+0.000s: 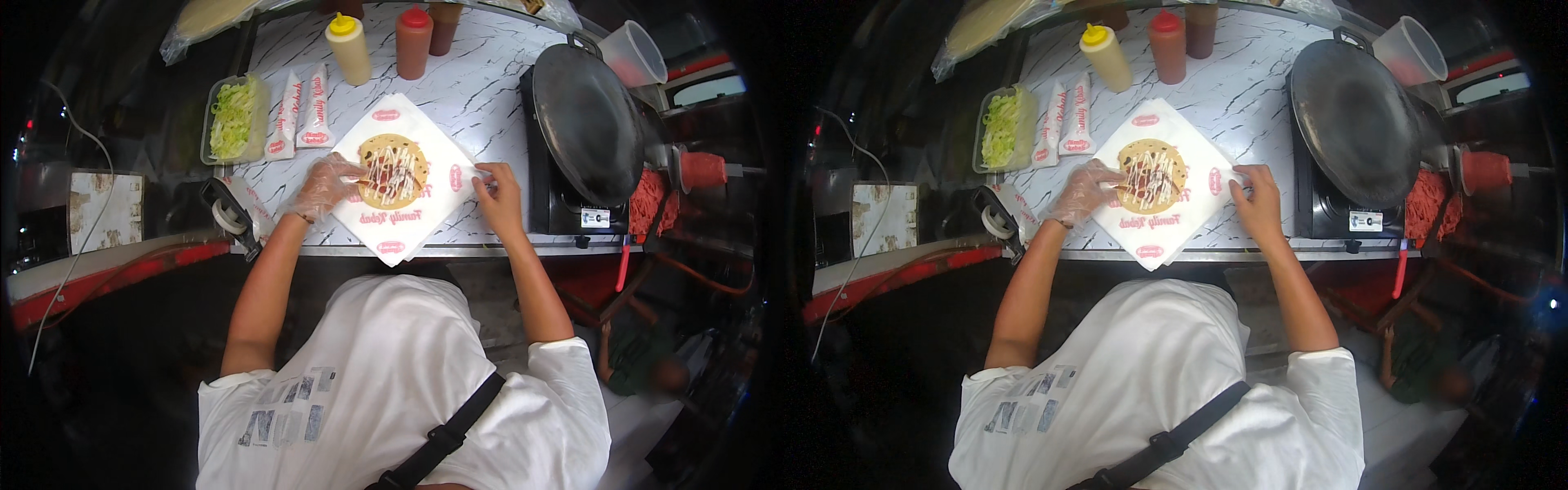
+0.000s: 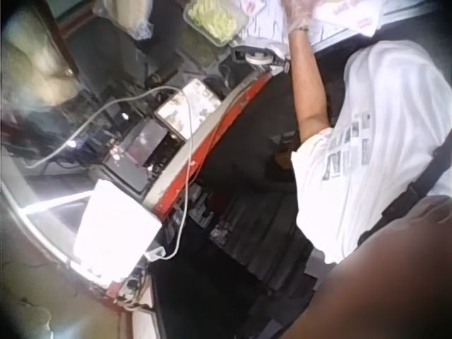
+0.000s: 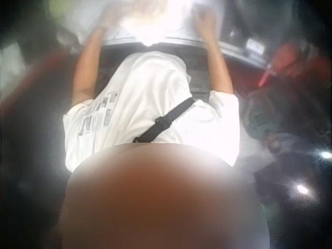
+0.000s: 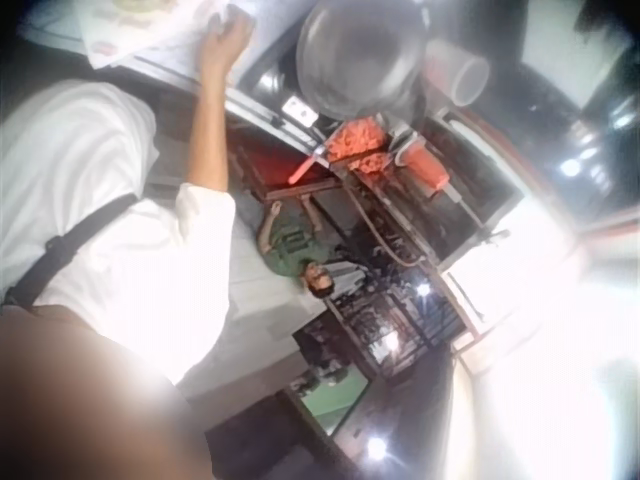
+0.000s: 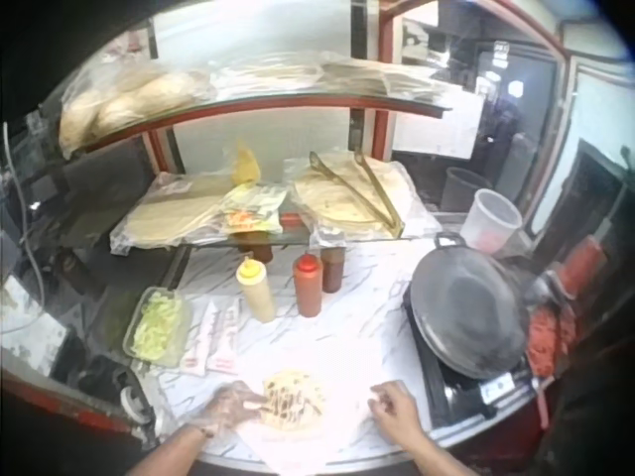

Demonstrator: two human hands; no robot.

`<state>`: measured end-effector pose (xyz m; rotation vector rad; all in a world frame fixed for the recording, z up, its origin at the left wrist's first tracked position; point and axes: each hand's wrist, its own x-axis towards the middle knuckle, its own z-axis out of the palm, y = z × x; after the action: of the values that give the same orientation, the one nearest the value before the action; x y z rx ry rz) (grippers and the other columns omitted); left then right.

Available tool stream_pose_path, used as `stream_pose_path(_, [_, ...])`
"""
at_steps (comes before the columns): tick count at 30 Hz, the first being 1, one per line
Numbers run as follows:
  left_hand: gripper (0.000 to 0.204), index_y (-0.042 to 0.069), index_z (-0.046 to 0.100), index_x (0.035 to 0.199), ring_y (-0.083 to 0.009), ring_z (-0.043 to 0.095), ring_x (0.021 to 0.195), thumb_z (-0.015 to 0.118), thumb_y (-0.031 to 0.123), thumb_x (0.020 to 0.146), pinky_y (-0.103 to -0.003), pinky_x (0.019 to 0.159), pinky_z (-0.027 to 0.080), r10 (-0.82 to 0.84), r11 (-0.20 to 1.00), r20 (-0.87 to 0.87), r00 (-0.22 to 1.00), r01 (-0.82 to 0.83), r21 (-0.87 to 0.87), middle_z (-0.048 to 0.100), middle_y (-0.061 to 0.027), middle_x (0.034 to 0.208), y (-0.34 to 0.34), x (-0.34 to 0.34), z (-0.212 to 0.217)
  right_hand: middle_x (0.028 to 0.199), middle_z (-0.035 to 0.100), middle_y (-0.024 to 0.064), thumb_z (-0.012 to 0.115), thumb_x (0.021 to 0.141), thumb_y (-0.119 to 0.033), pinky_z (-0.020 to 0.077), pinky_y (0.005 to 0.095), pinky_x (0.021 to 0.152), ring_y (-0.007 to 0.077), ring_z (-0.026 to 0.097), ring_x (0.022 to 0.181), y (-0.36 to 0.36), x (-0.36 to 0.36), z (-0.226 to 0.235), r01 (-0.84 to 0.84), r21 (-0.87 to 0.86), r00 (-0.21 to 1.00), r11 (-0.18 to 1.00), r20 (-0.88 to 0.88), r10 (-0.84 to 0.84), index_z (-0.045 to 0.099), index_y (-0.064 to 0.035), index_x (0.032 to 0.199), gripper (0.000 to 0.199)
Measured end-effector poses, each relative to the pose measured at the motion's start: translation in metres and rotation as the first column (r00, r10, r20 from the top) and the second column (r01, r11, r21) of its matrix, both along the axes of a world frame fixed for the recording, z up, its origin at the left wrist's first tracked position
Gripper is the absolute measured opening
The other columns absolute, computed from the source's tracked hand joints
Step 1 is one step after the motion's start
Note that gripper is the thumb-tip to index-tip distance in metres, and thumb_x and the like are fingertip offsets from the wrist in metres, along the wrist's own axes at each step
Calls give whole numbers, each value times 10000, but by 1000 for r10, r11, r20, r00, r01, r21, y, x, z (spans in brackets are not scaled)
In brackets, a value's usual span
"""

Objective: The person cooks tortillas on a flat griddle, then assembles tacos by placing cooked meat, sauce, and cheese onto tortillas. They fold the tortillas, wrap them in paper, and place them into a plastic bag before handing the bag to a customer and handling cash.

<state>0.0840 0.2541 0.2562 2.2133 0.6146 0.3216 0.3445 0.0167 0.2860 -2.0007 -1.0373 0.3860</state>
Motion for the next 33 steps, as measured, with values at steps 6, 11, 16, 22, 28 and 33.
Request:
stream_pose_path(6, [152,16,763,899,-270,641,764,799,125,798,-349,709,506,314,942,-23,949,-315,-113,652,-122,806,-19,19,-14,1063,626,135,691,849,-128,509,397,796,293,618,993,58,0,-4,-145,53,974,988,184,133,670,-60,1131,291])
stream_pose_path(11, [159,44,731,943,-271,646,820,764,113,804,-388,721,508,324,934,86,942,-333,130,672,-115,911,-26,20,-32,1137,640,150,716,834,-262,459,467,971,323,573,1176,140,-5,-11,-102,-244,944,964,283,172,650,-87,1194,406])
stream_pose_path(16, [349,77,678,1152,-274,653,1001,679,63,804,-404,804,538,-299,704,38,953,194,684,676,-99,1115,-12,6,-36,1224,662,180,720,827,-374,442,511,1020,338,599,1209,186,8,-6,-76,-618,984,783,81,159,649,-69,1211,496])
stream_pose_path(22, [338,62,651,1199,-288,655,1009,647,95,862,-388,887,514,-486,662,34,873,343,667,677,-102,1129,-3,5,-16,1217,669,218,719,857,-366,474,443,996,329,638,1151,185,25,1,-487,-448,873,750,-223,434,671,-4,1213,510])
stream_pose_path(28, [435,92,649,1185,-308,657,882,765,89,766,-445,781,513,-331,796,62,942,243,554,686,-107,980,3,27,-6,1173,685,235,670,913,-282,485,398,977,351,652,1105,162,1,23,-569,-286,816,771,-307,489,666,-3,1226,420])
stream_pose_path(33, [359,125,670,1068,-280,594,988,779,152,726,-441,830,453,-252,689,88,964,114,716,627,-94,1071,1,37,6,1155,686,229,642,937,-324,489,410,946,381,649,1077,147,-18,40,-553,-346,832,758,-281,479,645,3,1203,421])
